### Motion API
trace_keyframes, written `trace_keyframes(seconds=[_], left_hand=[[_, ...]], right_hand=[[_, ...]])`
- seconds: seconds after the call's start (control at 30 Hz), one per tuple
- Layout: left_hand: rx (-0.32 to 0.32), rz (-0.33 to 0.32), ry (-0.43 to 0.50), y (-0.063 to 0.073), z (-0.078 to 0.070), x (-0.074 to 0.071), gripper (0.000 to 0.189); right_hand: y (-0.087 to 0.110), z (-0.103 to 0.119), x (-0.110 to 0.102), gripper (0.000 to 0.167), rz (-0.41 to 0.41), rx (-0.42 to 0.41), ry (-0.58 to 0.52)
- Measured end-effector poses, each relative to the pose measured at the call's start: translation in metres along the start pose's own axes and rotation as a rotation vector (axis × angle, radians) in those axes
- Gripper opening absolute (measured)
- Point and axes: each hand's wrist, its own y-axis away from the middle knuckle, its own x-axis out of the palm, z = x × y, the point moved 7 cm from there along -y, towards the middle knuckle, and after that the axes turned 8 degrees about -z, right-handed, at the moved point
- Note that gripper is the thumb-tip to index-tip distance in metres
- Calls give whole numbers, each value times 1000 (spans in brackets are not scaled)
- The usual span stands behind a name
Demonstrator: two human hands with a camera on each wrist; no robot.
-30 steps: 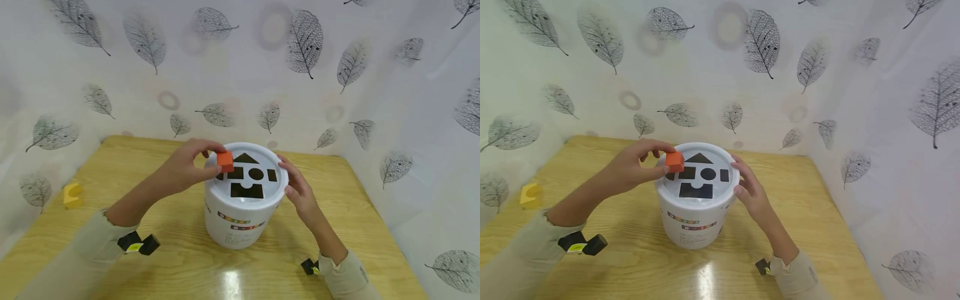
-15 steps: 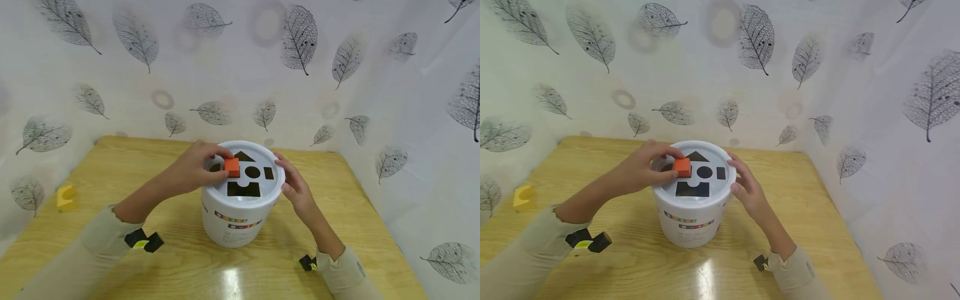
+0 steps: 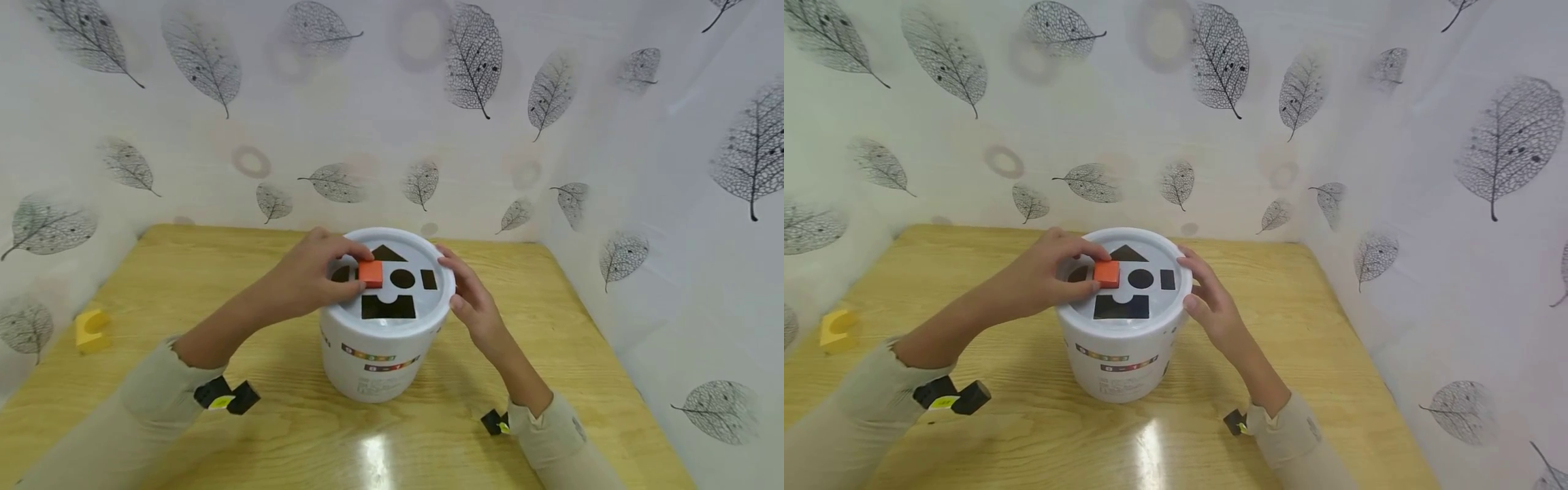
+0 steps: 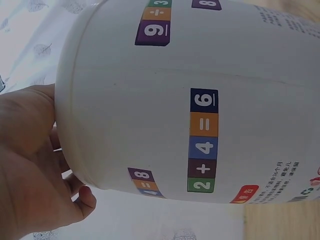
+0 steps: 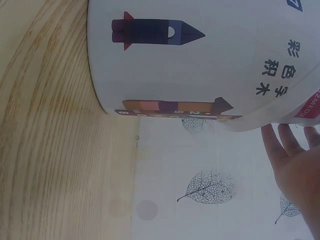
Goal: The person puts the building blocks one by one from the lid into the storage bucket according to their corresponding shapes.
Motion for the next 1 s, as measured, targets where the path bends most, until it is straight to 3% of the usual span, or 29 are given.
trace_keyframes(seconds=[0.17, 0.37, 0.53, 0.73, 0.87, 1.0], left_hand=[[10, -69, 76, 7, 3, -12, 41], [-35, -273, 67, 39, 26, -45, 40], [-92, -439, -16, 81, 70, -72, 41], [-273, -552, -144, 140, 136, -103, 46], [-400, -591, -222, 171, 168, -117, 51], [-498, -583, -280, 192, 192, -120, 55]], right_hand=[[-2, -1, 1, 64, -5, 1, 5], [-2, -2, 2, 66, 0, 5, 17], [0, -3, -1, 64, -9, 5, 22], [-2, -2, -1, 66, -4, -2, 32], [-2, -1, -1, 68, -3, 1, 39], [-1, -3, -2, 67, -5, 5, 36]])
